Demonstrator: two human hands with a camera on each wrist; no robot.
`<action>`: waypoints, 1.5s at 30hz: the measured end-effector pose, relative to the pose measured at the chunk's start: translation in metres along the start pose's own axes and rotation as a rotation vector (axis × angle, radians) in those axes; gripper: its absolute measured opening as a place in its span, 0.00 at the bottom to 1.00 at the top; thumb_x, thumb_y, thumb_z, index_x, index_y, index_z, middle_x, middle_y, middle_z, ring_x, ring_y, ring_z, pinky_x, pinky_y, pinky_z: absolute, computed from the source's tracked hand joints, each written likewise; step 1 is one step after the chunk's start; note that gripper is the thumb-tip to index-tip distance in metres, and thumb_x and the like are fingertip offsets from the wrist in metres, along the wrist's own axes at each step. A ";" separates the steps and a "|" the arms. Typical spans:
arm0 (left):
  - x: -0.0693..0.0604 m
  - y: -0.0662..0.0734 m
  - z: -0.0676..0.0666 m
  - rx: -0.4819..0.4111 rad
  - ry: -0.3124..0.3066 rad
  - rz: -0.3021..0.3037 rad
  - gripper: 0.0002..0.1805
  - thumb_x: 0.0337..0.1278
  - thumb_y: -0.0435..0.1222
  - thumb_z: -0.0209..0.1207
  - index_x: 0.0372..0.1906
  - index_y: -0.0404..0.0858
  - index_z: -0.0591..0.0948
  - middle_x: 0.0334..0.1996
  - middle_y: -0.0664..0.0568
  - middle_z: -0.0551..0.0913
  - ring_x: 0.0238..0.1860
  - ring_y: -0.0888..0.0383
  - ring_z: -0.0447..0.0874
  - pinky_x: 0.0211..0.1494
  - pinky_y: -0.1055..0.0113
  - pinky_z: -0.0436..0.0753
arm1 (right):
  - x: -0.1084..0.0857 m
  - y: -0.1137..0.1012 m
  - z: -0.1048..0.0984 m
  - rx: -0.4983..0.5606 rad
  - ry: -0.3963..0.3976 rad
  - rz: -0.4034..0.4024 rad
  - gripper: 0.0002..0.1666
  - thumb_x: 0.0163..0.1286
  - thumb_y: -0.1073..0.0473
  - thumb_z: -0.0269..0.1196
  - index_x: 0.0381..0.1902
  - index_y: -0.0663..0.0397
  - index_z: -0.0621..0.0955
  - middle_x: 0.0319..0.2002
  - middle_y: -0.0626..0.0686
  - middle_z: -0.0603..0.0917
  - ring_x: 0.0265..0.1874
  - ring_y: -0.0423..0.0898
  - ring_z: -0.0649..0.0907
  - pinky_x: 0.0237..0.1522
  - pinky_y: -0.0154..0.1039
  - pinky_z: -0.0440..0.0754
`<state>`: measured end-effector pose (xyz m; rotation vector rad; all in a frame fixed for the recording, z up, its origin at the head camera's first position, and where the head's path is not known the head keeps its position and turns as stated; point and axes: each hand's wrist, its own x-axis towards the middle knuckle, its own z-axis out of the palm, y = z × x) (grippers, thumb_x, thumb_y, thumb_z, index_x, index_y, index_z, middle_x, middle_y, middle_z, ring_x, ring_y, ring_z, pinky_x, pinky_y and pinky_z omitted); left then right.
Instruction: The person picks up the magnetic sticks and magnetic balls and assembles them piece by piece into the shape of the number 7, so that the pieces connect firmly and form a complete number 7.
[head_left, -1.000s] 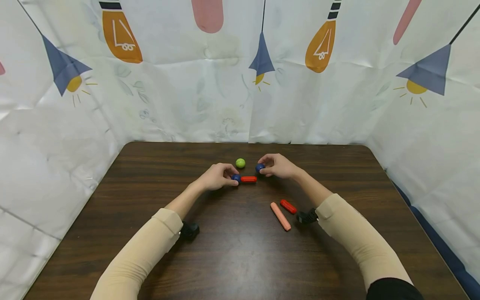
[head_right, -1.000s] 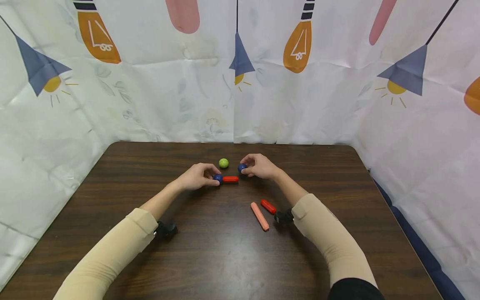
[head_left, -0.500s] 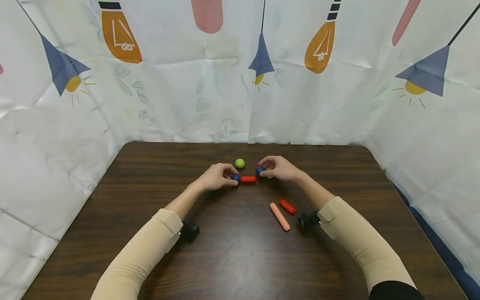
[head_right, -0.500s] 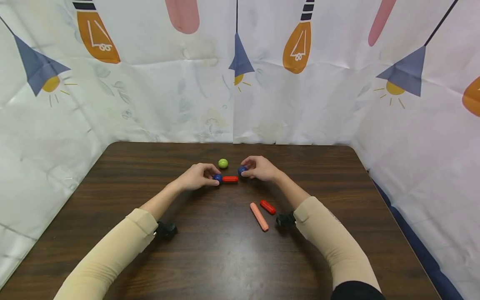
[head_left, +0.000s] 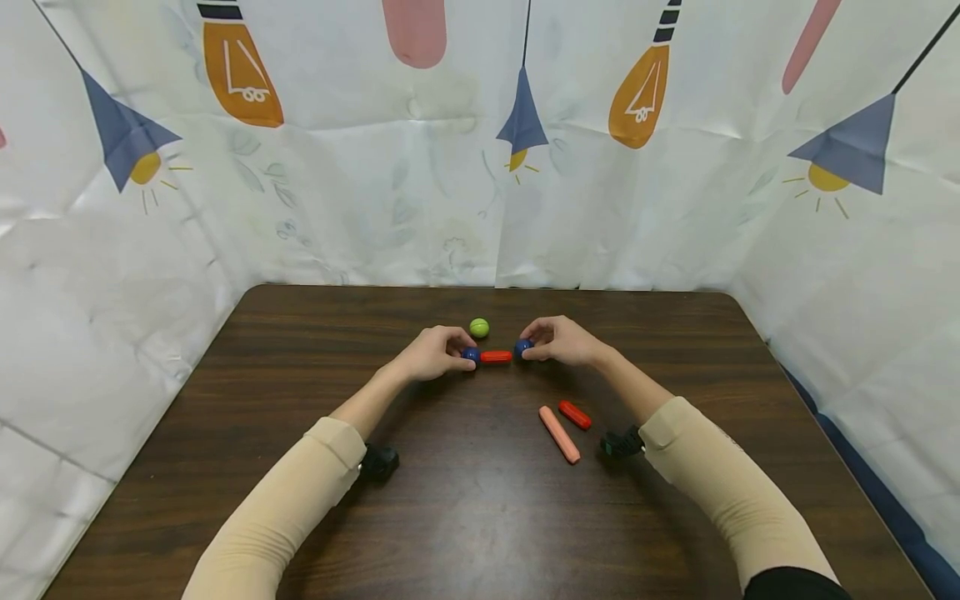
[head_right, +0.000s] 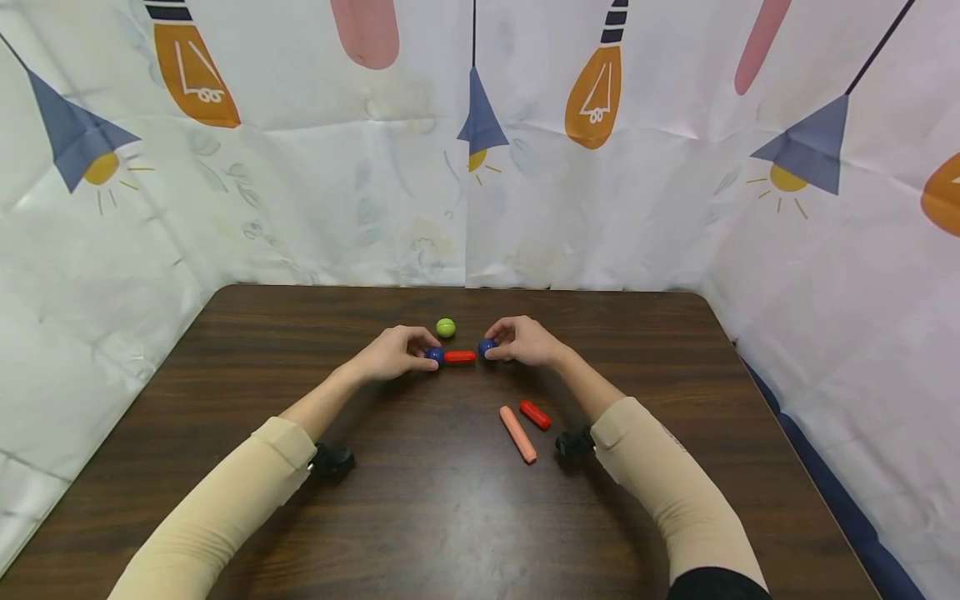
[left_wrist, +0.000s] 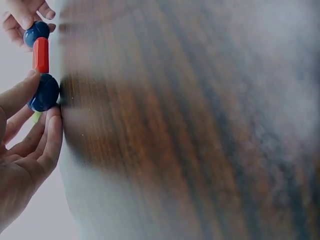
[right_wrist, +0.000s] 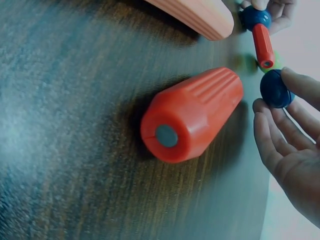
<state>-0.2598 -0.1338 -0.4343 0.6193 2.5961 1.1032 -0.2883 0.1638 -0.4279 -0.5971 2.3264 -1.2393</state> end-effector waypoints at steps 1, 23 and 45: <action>0.000 0.000 0.000 0.002 0.001 0.000 0.16 0.64 0.39 0.71 0.53 0.39 0.84 0.48 0.49 0.85 0.46 0.53 0.83 0.51 0.58 0.82 | 0.000 0.001 0.000 -0.001 -0.002 -0.001 0.21 0.70 0.59 0.70 0.57 0.63 0.81 0.49 0.58 0.83 0.47 0.52 0.83 0.48 0.49 0.82; 0.006 0.005 -0.001 0.032 0.000 0.002 0.17 0.63 0.39 0.71 0.53 0.38 0.84 0.47 0.48 0.85 0.46 0.53 0.83 0.52 0.58 0.82 | 0.000 0.003 0.005 -0.035 0.002 -0.021 0.20 0.70 0.59 0.71 0.56 0.62 0.81 0.49 0.57 0.83 0.47 0.52 0.83 0.46 0.48 0.83; 0.010 0.001 0.000 0.037 0.014 0.002 0.17 0.63 0.39 0.71 0.53 0.38 0.84 0.46 0.49 0.86 0.44 0.54 0.83 0.51 0.59 0.82 | -0.004 0.006 0.005 -0.087 0.028 -0.044 0.19 0.71 0.62 0.69 0.57 0.61 0.81 0.51 0.56 0.84 0.49 0.51 0.83 0.50 0.44 0.82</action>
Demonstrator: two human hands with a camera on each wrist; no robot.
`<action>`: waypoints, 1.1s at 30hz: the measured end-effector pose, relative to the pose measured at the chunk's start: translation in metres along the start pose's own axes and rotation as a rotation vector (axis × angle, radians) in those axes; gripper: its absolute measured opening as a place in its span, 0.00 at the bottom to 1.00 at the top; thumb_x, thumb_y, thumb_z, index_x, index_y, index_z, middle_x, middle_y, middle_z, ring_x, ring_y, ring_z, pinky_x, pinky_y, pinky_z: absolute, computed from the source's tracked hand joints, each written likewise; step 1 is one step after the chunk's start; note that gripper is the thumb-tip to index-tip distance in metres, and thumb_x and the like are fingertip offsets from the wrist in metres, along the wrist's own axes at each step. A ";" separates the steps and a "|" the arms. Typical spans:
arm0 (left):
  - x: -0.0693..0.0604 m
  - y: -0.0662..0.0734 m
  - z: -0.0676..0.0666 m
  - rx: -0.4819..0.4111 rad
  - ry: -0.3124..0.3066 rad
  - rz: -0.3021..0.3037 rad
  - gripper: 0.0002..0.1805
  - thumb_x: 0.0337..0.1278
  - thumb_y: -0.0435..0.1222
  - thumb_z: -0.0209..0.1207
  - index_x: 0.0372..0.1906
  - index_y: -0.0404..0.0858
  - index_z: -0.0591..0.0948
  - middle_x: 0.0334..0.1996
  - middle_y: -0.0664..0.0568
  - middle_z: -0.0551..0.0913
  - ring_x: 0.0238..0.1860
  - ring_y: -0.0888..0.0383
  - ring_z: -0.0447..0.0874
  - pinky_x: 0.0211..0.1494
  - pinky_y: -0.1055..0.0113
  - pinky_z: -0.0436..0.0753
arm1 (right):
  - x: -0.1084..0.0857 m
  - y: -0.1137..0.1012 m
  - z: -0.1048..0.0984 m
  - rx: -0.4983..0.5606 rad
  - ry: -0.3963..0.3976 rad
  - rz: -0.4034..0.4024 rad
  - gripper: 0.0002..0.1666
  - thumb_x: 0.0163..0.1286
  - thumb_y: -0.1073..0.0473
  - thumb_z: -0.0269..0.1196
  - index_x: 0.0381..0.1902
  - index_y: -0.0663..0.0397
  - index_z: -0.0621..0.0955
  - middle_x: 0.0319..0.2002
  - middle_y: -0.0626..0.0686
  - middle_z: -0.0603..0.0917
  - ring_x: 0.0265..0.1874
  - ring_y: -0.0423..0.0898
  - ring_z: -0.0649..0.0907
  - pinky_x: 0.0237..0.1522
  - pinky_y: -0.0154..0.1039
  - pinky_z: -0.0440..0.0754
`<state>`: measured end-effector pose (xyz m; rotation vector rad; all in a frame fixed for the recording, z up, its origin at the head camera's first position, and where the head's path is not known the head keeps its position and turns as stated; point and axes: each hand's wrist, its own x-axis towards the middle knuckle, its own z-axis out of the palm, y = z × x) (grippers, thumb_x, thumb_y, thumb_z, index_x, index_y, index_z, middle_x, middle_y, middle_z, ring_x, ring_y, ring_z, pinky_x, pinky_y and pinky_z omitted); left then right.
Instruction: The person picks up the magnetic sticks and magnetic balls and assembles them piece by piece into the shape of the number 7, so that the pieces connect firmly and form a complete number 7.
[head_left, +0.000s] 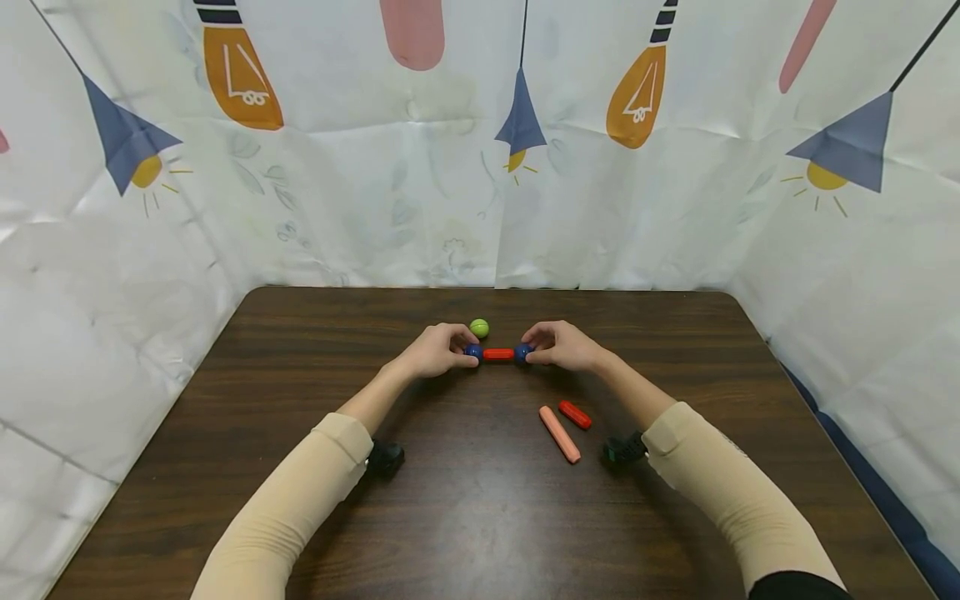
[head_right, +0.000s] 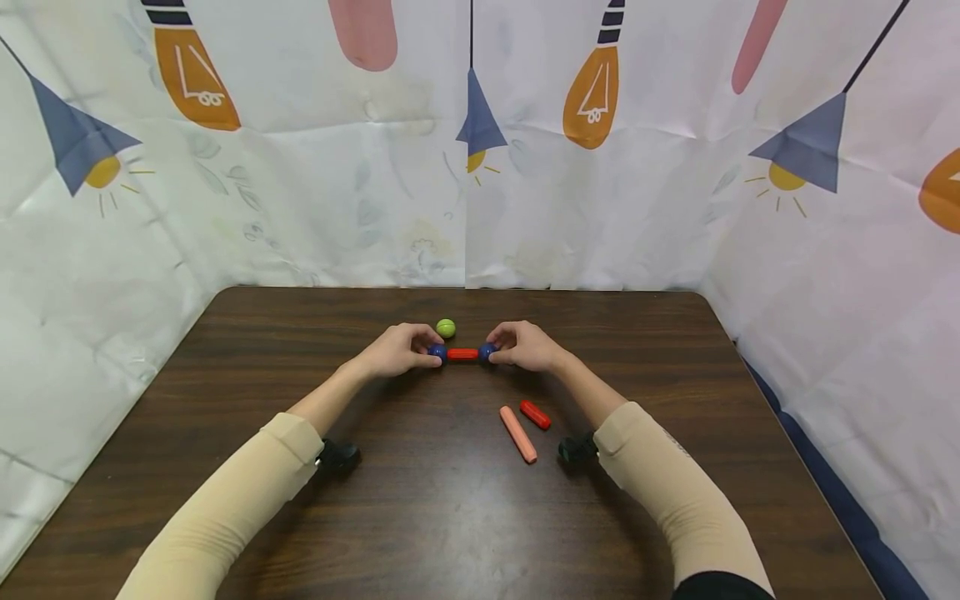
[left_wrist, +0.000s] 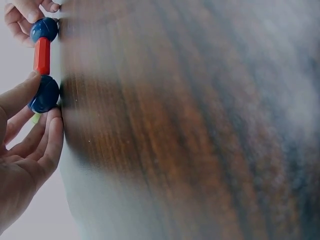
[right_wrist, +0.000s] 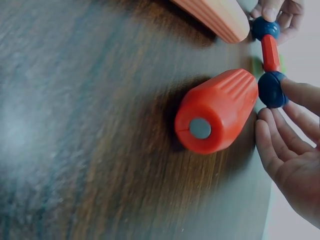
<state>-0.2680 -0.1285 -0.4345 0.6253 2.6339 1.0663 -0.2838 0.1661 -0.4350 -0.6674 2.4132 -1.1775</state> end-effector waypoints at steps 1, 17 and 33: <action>0.000 0.000 0.000 -0.001 0.001 0.000 0.17 0.63 0.39 0.71 0.53 0.38 0.84 0.46 0.49 0.86 0.44 0.54 0.83 0.51 0.59 0.82 | -0.001 0.000 0.000 -0.002 0.001 -0.005 0.19 0.72 0.62 0.68 0.58 0.61 0.81 0.51 0.56 0.84 0.49 0.51 0.83 0.50 0.44 0.82; 0.001 -0.001 0.000 -0.013 -0.006 -0.001 0.17 0.63 0.39 0.71 0.53 0.37 0.84 0.46 0.49 0.86 0.44 0.55 0.82 0.51 0.59 0.82 | -0.027 0.002 -0.006 -0.002 0.014 -0.016 0.20 0.72 0.61 0.68 0.58 0.63 0.80 0.48 0.56 0.85 0.47 0.51 0.84 0.45 0.43 0.83; 0.000 0.001 -0.001 -0.012 -0.012 -0.002 0.17 0.63 0.39 0.71 0.53 0.37 0.84 0.46 0.49 0.86 0.44 0.54 0.82 0.50 0.60 0.82 | -0.063 0.002 -0.007 0.026 -0.005 0.015 0.18 0.72 0.62 0.67 0.56 0.65 0.80 0.45 0.53 0.85 0.45 0.49 0.84 0.50 0.47 0.81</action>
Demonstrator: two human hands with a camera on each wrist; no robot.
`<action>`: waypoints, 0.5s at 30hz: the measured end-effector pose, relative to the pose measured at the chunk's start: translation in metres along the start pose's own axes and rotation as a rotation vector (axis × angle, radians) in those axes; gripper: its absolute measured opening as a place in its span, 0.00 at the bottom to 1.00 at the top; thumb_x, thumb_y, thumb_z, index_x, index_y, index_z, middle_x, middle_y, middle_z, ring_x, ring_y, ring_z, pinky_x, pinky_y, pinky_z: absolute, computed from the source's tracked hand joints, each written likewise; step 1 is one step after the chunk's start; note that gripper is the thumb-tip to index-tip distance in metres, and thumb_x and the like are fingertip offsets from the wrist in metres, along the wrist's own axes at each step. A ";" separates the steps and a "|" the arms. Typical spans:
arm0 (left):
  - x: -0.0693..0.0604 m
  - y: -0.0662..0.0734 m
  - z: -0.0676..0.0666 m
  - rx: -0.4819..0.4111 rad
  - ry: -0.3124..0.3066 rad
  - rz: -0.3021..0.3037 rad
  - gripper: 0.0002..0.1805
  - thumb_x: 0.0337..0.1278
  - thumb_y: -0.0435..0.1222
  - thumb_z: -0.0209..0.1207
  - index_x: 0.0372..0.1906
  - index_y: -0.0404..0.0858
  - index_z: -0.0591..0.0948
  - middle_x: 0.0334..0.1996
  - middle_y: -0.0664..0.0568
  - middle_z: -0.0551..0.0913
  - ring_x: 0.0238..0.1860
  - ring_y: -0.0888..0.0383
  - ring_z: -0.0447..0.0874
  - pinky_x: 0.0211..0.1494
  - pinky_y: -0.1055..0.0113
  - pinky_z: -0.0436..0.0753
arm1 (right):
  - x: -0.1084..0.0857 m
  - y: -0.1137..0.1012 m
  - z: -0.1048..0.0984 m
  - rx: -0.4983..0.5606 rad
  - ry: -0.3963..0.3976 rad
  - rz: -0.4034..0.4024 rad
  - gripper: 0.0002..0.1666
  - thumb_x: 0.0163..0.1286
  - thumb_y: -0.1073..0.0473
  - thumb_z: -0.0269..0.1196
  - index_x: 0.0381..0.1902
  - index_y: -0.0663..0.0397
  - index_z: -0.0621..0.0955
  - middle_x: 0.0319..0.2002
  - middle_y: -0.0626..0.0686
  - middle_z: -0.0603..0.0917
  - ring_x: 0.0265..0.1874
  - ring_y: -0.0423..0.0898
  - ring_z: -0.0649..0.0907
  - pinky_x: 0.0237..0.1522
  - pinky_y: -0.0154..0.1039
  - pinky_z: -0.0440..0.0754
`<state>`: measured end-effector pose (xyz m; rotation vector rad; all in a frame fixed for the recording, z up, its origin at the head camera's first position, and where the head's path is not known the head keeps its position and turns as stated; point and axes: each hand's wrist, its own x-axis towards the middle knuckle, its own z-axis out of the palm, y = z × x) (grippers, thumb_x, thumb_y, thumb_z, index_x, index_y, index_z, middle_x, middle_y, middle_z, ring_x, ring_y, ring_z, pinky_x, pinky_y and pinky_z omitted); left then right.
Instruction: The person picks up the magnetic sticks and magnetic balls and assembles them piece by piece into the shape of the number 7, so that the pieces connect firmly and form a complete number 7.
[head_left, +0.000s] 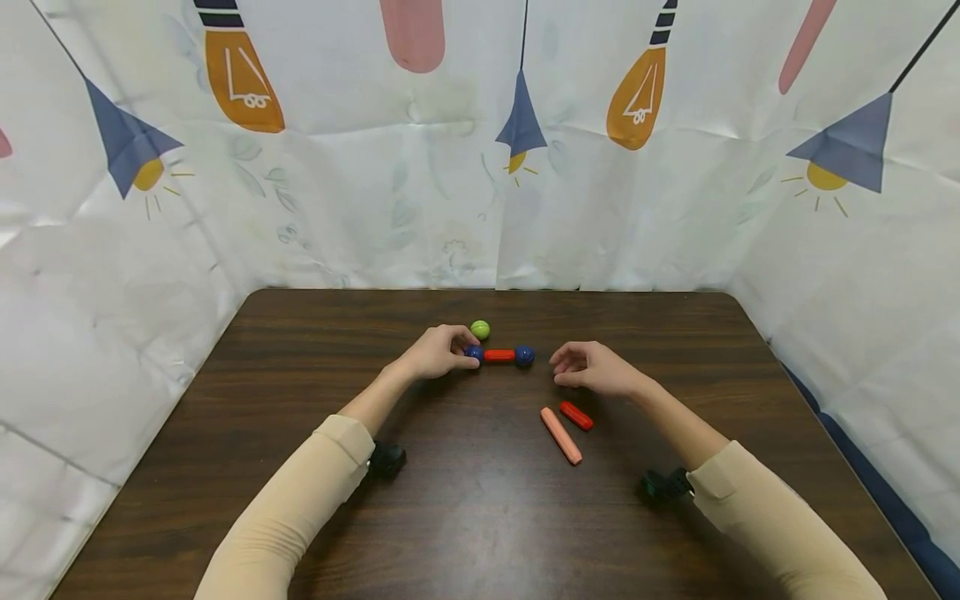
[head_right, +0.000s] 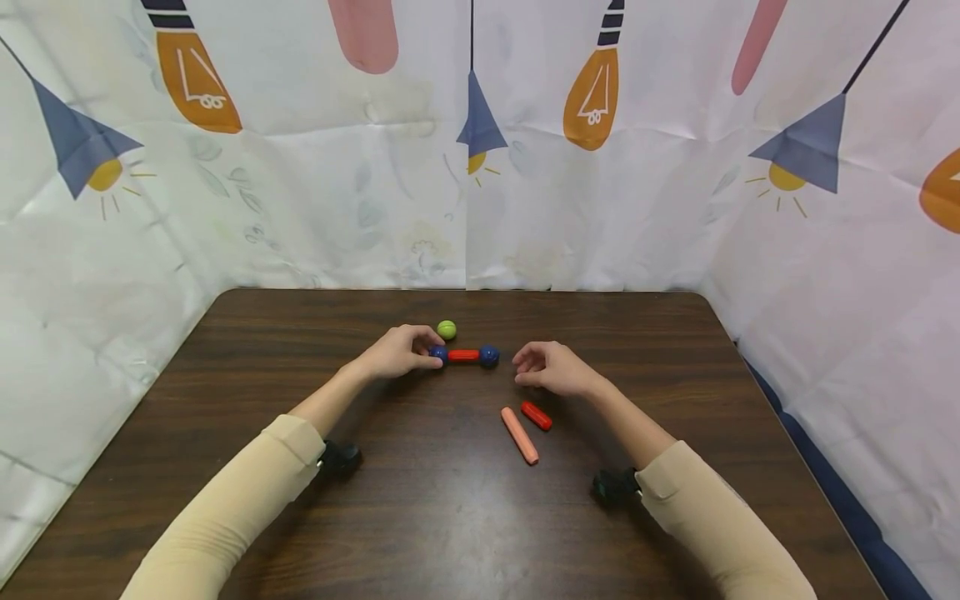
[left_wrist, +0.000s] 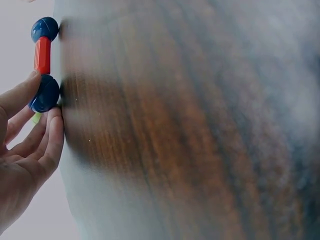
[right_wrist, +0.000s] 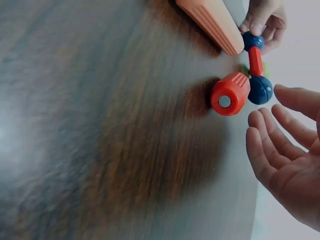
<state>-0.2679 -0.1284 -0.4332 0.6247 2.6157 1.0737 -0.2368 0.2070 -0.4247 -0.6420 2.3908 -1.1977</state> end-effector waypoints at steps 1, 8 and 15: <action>0.000 0.000 0.000 0.001 0.000 -0.003 0.17 0.63 0.39 0.71 0.53 0.38 0.84 0.46 0.49 0.85 0.44 0.54 0.82 0.50 0.60 0.82 | -0.002 0.001 0.000 -0.003 -0.003 -0.004 0.18 0.73 0.62 0.67 0.56 0.65 0.80 0.45 0.53 0.85 0.45 0.49 0.84 0.51 0.47 0.81; -0.002 0.001 0.000 -0.006 -0.009 -0.011 0.17 0.64 0.38 0.70 0.54 0.37 0.84 0.47 0.48 0.85 0.45 0.54 0.82 0.51 0.60 0.82 | -0.017 0.006 -0.001 -0.013 -0.027 -0.008 0.18 0.73 0.61 0.67 0.56 0.66 0.80 0.45 0.53 0.84 0.45 0.50 0.83 0.49 0.47 0.81; -0.003 0.002 0.000 -0.023 -0.010 -0.013 0.17 0.65 0.38 0.70 0.55 0.37 0.84 0.48 0.48 0.85 0.45 0.54 0.82 0.51 0.60 0.82 | -0.031 0.011 0.002 -0.028 -0.026 0.012 0.18 0.72 0.59 0.69 0.54 0.63 0.81 0.43 0.52 0.84 0.44 0.49 0.83 0.48 0.44 0.81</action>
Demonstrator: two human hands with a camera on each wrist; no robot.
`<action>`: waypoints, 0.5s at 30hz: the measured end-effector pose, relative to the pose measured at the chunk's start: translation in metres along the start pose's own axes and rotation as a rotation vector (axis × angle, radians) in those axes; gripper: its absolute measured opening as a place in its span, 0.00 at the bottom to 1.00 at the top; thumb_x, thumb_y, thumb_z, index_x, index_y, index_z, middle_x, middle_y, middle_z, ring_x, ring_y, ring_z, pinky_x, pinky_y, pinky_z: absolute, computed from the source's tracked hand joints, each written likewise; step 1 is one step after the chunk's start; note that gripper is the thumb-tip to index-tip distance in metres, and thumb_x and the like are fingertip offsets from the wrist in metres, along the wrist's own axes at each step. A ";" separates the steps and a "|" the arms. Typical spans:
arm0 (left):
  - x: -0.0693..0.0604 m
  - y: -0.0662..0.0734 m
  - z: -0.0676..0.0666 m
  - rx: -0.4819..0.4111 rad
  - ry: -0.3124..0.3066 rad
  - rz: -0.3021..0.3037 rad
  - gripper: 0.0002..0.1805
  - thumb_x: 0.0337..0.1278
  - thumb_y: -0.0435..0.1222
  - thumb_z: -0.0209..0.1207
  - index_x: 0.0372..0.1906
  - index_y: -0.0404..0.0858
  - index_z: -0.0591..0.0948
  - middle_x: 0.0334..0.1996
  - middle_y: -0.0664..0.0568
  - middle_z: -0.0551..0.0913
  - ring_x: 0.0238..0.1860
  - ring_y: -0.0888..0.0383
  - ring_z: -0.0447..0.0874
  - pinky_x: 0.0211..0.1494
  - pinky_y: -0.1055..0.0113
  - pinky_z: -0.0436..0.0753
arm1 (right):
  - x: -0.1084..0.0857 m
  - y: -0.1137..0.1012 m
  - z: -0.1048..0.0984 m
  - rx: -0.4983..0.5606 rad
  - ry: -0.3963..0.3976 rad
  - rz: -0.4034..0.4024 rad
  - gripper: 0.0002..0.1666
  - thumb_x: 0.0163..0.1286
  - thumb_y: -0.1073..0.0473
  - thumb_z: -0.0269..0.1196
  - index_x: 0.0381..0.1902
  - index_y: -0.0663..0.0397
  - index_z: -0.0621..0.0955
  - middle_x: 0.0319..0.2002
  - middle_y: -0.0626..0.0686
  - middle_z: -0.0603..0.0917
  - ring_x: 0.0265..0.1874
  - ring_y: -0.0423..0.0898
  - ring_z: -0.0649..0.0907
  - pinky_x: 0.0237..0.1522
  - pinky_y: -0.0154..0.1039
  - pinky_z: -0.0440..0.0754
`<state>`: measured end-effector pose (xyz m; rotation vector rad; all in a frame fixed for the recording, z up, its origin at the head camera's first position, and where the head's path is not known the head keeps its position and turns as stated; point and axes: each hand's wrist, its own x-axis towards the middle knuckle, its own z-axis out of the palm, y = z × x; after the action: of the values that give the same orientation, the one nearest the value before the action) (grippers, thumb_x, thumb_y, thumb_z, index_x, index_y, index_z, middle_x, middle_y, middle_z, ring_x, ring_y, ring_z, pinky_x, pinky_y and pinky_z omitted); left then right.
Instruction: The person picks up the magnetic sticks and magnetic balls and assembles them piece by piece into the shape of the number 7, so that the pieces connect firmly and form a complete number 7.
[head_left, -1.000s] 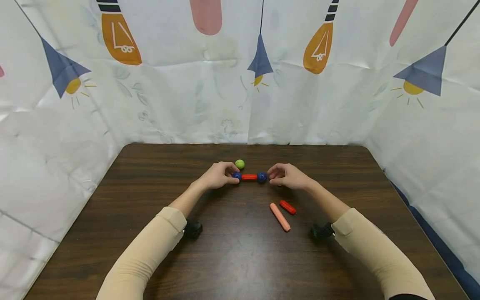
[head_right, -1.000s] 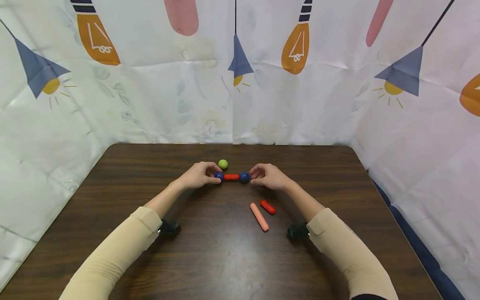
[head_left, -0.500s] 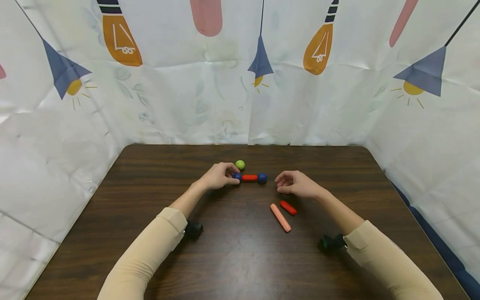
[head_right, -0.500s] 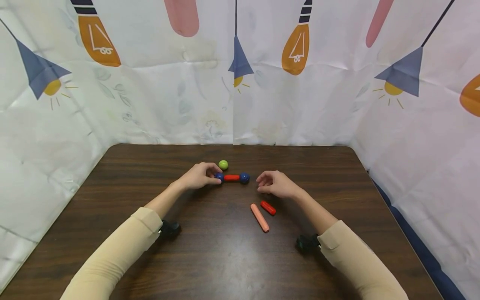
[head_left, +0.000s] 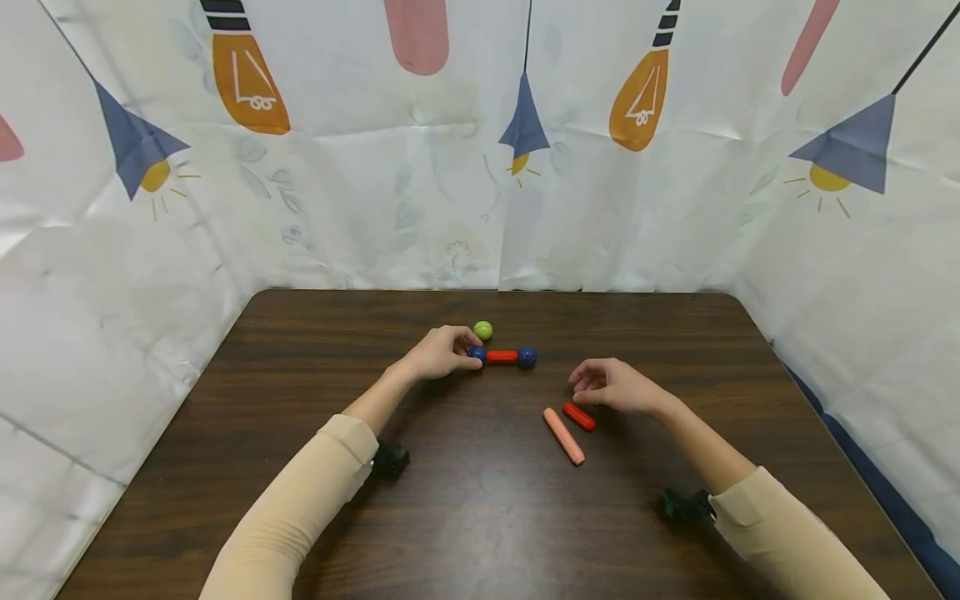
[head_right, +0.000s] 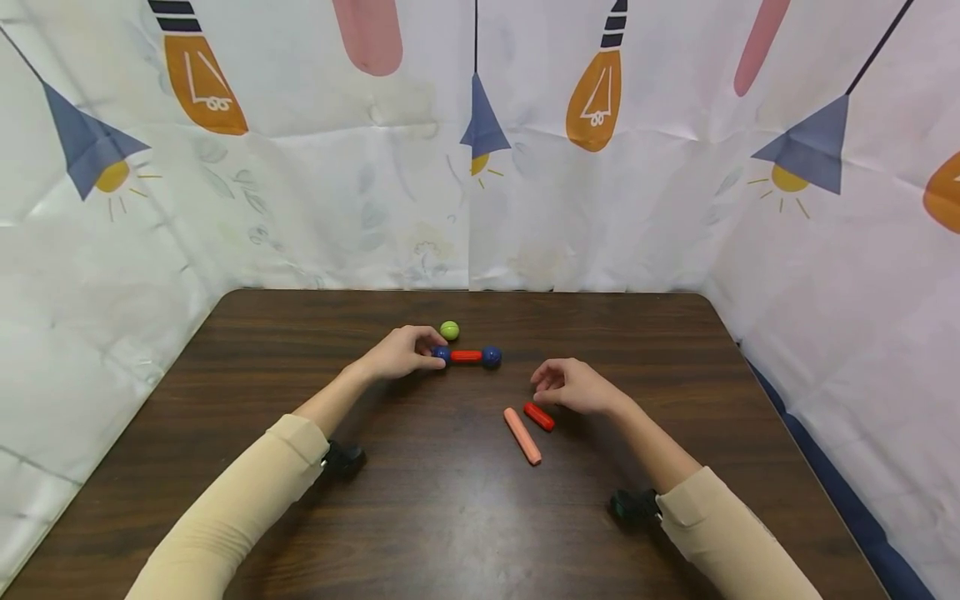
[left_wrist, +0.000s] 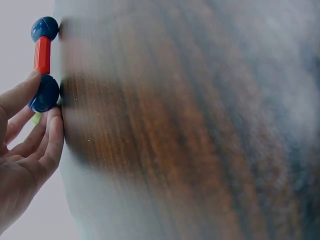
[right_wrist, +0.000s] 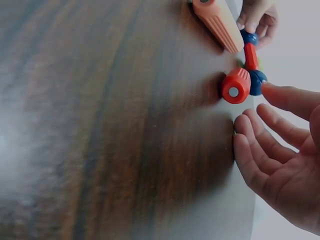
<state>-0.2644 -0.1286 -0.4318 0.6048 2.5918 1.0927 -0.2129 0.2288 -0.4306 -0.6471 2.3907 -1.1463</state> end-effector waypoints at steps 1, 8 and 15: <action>0.000 0.000 0.001 -0.002 -0.003 -0.001 0.17 0.65 0.38 0.70 0.55 0.37 0.83 0.48 0.48 0.85 0.45 0.54 0.82 0.51 0.60 0.82 | -0.002 0.001 0.000 0.001 -0.001 0.002 0.18 0.72 0.59 0.69 0.54 0.63 0.81 0.43 0.52 0.84 0.44 0.49 0.83 0.48 0.44 0.81; 0.002 0.000 0.001 0.002 -0.008 -0.006 0.17 0.64 0.38 0.70 0.55 0.37 0.83 0.48 0.48 0.85 0.46 0.53 0.82 0.51 0.60 0.82 | -0.010 0.006 0.000 0.000 -0.011 0.015 0.19 0.70 0.57 0.71 0.53 0.60 0.82 0.42 0.51 0.84 0.43 0.49 0.84 0.49 0.45 0.81; 0.003 0.002 -0.001 0.012 0.001 -0.018 0.18 0.64 0.39 0.70 0.55 0.37 0.83 0.49 0.47 0.84 0.46 0.52 0.82 0.52 0.58 0.81 | -0.012 0.006 -0.001 0.034 -0.027 0.013 0.21 0.69 0.56 0.72 0.54 0.61 0.81 0.43 0.53 0.83 0.43 0.50 0.82 0.47 0.43 0.81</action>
<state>-0.2665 -0.1268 -0.4304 0.5826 2.6014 1.0727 -0.2053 0.2397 -0.4325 -0.6307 2.3444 -1.1635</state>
